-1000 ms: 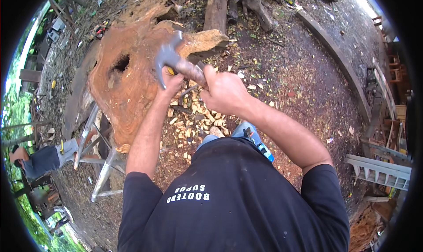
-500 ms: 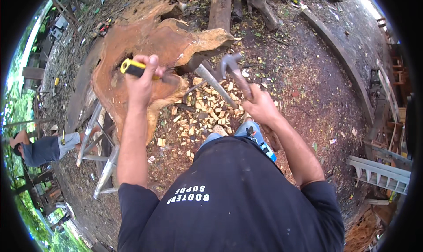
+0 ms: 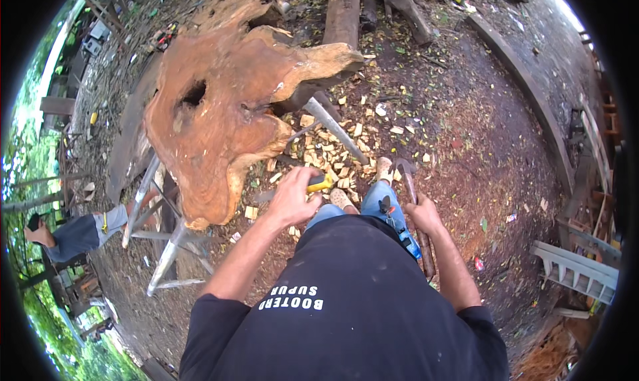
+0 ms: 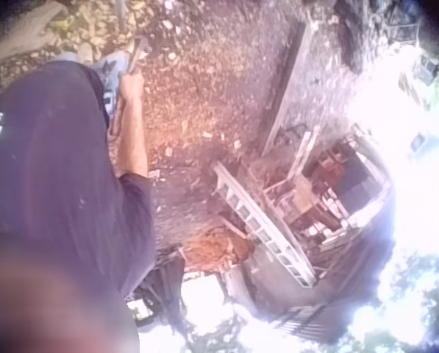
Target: The person chisels a large wooden slab by holding a chisel against the wood and striking the end of it with a hammer, removing chips of wood from the surface.
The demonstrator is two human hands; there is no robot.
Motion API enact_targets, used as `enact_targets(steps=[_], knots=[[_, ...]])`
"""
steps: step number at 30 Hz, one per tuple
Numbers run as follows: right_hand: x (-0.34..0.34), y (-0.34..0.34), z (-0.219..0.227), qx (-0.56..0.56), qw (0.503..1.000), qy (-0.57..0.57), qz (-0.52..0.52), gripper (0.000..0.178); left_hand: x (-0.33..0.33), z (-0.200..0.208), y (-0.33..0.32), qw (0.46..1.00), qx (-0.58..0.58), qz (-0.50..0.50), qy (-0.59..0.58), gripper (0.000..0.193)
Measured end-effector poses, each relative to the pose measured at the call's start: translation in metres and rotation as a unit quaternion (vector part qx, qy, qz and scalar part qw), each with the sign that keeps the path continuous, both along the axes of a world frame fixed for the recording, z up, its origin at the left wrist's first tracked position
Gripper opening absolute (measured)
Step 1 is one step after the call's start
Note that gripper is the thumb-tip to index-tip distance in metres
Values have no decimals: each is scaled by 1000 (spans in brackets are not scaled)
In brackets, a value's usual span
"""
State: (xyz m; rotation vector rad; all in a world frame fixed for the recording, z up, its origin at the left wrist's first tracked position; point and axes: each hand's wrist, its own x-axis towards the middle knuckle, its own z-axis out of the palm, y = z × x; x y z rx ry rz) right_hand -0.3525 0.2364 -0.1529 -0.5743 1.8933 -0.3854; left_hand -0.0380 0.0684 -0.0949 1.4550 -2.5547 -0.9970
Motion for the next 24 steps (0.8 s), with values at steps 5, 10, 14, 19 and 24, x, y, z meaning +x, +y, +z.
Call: enact_targets(steps=[5,10,14,19,24], knots=[[2,-23,9,-41,998,-49,-27,26,-71,4,-27,982,-70,-132,113,34],[-19,-46,-3,-70,995,-64,-7,25,-114,-30,-55,987,-106,-86,83,34],[-38,-72,-3,-73,994,-83,10,26,-118,-51,-70,984,-141,-83,65,38],[-70,-89,-21,-86,993,-76,29,21,-129,-53,-75,981,-170,-66,61,41],[-82,-95,-27,-74,991,-108,8,21,-135,-54,-93,982,-177,-54,46,45]])
